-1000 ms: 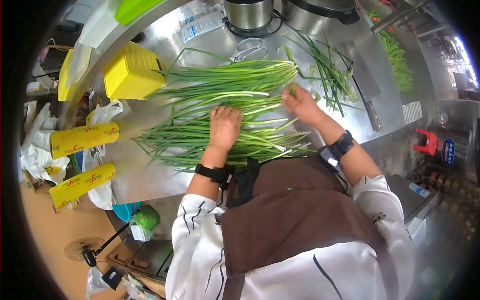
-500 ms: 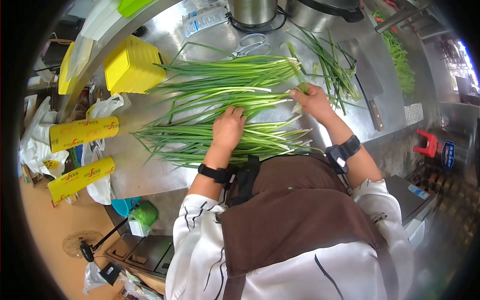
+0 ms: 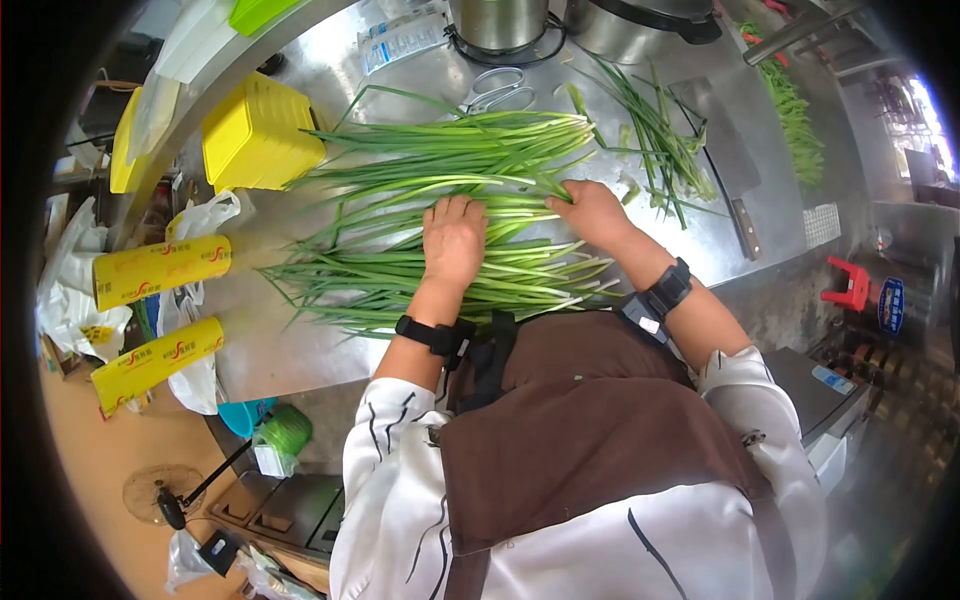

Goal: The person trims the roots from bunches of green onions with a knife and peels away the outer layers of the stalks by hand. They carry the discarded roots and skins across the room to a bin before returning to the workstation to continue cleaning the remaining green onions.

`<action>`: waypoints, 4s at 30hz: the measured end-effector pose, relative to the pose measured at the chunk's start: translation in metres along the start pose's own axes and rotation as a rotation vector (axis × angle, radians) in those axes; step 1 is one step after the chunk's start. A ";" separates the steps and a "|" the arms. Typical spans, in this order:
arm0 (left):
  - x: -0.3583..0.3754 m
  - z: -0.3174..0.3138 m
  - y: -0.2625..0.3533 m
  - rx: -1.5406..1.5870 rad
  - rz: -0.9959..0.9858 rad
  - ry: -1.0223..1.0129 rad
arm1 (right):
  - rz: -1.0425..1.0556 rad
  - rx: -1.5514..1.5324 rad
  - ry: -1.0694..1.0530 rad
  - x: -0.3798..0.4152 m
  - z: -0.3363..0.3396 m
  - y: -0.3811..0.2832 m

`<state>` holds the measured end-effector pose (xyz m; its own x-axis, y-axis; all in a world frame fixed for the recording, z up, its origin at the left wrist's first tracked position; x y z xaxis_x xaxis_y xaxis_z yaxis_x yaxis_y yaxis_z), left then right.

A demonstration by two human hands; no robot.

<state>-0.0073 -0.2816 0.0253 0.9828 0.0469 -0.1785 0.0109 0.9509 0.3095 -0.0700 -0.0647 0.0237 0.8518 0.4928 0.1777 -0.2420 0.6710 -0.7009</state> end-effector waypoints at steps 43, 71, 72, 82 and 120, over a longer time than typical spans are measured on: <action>0.027 0.025 -0.009 0.075 -0.169 0.033 | -0.023 0.220 0.139 0.031 0.066 0.037; 0.015 0.003 0.002 0.115 -0.163 0.049 | 0.157 0.126 -0.244 -0.024 -0.029 -0.041; 0.017 0.004 0.001 0.110 -0.158 0.053 | 0.138 0.137 -0.245 -0.023 -0.027 -0.042; 0.021 -0.001 -0.004 0.067 -0.171 0.018 | 0.439 0.555 0.047 0.013 0.006 -0.009; 0.020 0.008 0.016 0.317 0.002 -0.303 | 0.606 -0.108 0.061 0.023 0.002 -0.013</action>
<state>0.0145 -0.2680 0.0345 0.9920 -0.0880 0.0900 0.0181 0.8074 0.5897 -0.0478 -0.0612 0.0380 0.6028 0.7345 -0.3115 -0.6458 0.2199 -0.7312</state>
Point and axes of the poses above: each hand's wrist, its own x-axis away from the middle knuckle, its own z-axis out of the back of the hand, y = z × x, the point moved 3 cm from there along -x, towards the middle knuckle, and after that the axes turned 14 degrees about z, right-handed, at the moved point
